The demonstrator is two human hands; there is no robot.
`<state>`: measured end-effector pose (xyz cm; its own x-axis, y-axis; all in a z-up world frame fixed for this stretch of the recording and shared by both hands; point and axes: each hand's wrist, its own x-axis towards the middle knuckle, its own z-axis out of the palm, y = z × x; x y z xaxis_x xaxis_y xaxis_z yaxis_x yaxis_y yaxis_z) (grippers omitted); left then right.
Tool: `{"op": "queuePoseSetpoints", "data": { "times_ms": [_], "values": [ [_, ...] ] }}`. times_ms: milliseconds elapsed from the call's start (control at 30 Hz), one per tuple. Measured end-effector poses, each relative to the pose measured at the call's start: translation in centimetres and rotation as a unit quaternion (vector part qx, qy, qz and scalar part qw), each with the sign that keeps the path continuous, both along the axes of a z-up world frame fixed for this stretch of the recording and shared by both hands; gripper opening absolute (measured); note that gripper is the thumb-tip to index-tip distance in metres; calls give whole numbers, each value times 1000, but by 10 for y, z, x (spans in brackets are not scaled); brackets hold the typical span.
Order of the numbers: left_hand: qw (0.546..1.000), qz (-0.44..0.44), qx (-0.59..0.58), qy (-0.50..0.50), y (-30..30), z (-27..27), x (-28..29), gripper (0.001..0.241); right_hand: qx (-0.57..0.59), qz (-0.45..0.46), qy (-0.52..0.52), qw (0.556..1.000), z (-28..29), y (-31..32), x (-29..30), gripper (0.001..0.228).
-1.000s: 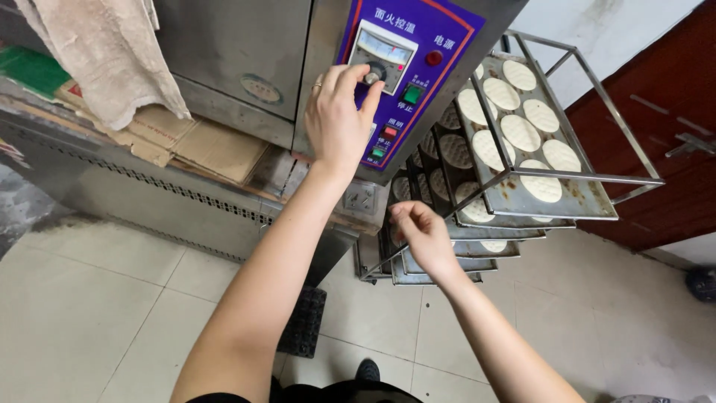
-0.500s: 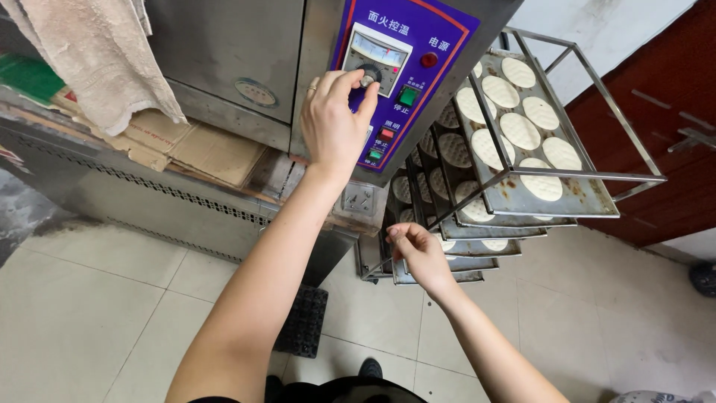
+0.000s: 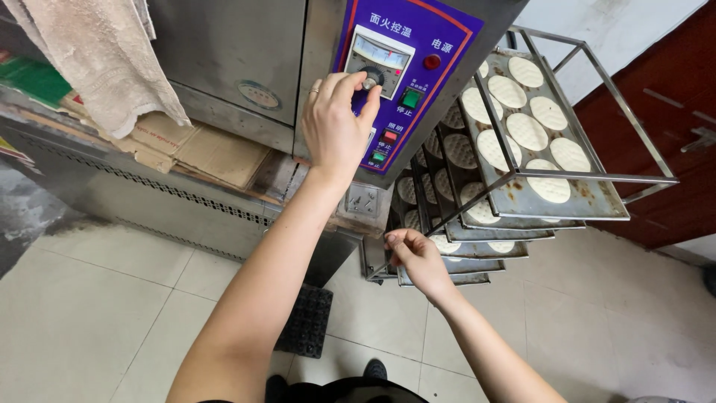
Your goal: Organize dough on trays, spray with water, and place them into an industrial oven for baking.
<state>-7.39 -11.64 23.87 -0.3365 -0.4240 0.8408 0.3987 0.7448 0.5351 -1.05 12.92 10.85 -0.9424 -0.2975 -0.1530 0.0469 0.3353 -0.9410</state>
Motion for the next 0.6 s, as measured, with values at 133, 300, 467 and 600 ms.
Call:
{"op": "queuePoseSetpoints", "data": {
  "times_ms": [133,300,467,600],
  "values": [
    [1000,5,-3,-2,0,0,0,22,-22,24,-6,999,-6,-1,-3,23],
    [1000,13,0,-2,1,2,1,22,-25,27,-9,999,-4,-2,-3,22],
    [1000,18,0,-11,1,1,0,22,-40,33,-17,999,-6,0,-3,22],
    [999,7,5,-37,4,-13,-9,27,-25,24,-18,999,-5,3,-1,22]
  ]
}}
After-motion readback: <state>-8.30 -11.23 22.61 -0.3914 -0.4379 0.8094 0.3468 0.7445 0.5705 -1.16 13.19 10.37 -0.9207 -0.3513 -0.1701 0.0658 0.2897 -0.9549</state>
